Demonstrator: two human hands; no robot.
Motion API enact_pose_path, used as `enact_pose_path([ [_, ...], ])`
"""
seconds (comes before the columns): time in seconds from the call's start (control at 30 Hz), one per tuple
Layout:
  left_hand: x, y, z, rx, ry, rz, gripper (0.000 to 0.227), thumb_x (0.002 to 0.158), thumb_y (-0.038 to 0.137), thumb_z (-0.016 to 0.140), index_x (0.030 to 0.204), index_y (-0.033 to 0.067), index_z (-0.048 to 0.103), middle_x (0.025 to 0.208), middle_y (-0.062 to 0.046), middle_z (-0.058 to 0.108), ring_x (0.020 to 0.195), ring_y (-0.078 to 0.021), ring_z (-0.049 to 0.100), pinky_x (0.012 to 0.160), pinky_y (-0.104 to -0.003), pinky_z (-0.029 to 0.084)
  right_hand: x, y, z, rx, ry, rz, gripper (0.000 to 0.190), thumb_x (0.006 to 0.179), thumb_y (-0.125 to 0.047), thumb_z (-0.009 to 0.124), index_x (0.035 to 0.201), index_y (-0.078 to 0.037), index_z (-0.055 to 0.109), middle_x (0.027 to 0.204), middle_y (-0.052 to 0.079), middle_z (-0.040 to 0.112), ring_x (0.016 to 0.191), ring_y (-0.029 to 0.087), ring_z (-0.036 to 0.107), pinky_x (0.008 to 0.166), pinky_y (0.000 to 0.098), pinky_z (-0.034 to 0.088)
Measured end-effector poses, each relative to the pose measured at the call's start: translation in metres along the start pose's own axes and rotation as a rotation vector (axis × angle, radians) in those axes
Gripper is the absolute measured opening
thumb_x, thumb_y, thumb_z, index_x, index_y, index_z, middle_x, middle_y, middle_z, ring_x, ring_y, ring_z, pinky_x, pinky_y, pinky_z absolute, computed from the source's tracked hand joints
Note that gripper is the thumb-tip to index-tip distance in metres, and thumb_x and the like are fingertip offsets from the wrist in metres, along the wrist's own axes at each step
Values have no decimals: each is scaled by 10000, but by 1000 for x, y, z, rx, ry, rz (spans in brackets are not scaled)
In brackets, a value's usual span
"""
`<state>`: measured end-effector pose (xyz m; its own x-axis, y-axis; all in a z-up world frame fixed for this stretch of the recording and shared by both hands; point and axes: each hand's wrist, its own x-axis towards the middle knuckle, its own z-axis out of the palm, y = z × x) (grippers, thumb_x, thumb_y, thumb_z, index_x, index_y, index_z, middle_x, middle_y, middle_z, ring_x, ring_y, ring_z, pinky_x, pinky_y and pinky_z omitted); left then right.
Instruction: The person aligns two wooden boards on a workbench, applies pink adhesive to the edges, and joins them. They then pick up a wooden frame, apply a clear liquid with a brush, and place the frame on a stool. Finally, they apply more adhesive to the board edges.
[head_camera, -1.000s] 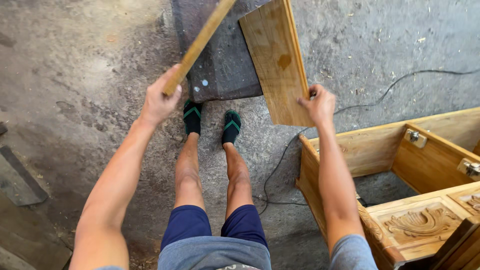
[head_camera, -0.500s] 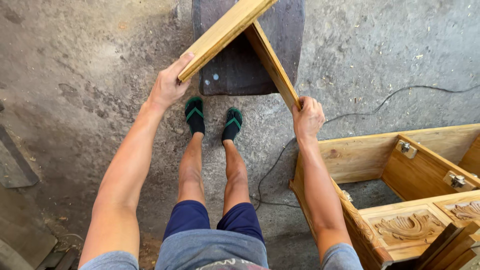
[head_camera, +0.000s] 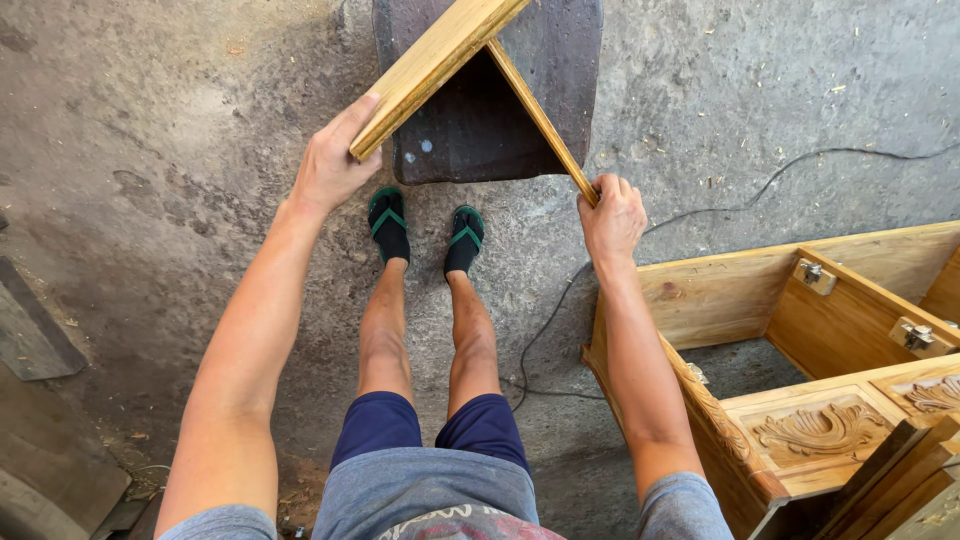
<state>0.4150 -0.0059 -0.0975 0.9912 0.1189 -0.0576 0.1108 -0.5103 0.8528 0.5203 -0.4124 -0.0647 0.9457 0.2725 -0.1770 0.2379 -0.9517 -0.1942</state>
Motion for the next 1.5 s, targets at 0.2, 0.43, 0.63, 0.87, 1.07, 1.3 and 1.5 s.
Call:
enact_pose_path([
  [0.2,6,2,-2,50,-21,-191,927,845,108,893,1609,126,367,1488,-178,588,1303,-314,638,1109,-398,539,3,-7,-15,43,-87,124,694,665,-230,943,1264,-104,616,1070,144,624,881,312,659,748,449,533],
  [0.43,-62,-2,-13,-57,48,-376,1091,859,198,895,1652,16,169,1709,-254,263,1577,-363,333,1306,-462,275,-95,98,6,882,72,514,466,923,-79,737,1338,-22,535,1115,104,632,853,200,588,715,341,495],
  [0.63,-172,-16,5,-20,-114,-560,1044,857,193,820,1629,-44,158,1635,-322,330,1538,-388,349,1235,-450,296,-205,105,38,1512,-25,973,387,978,-79,621,1344,-29,502,1134,98,699,833,181,704,690,310,614],
  [0.87,-234,-6,13,16,-272,-641,931,897,205,770,1630,-18,240,1592,-297,418,1474,-372,452,1168,-428,386,-203,72,52,1486,156,731,338,1041,-263,610,1293,-37,596,896,34,644,697,102,575,600,288,539],
  [1.07,-310,13,-9,105,-218,-776,915,911,213,743,1619,-36,219,1601,-305,383,1468,-380,427,1151,-428,381,-177,101,83,1742,0,945,466,1050,-474,504,875,-63,638,667,21,581,541,118,500,489,265,378],
  [1.3,-394,37,-7,52,-133,-837,892,925,133,695,1620,-38,164,1623,-304,340,1518,-353,362,1196,-420,324,-134,112,97,1575,-68,939,394,962,-366,496,756,-50,611,582,29,539,462,116,448,410,284,310],
  [1.5,-426,55,-16,43,-81,-943,890,922,114,628,1639,6,111,1631,-264,329,1518,-330,348,1153,-416,357,-121,109,105,1612,-116,986,533,982,-519,351,783,-89,595,592,9,538,464,113,442,396,291,308],
])
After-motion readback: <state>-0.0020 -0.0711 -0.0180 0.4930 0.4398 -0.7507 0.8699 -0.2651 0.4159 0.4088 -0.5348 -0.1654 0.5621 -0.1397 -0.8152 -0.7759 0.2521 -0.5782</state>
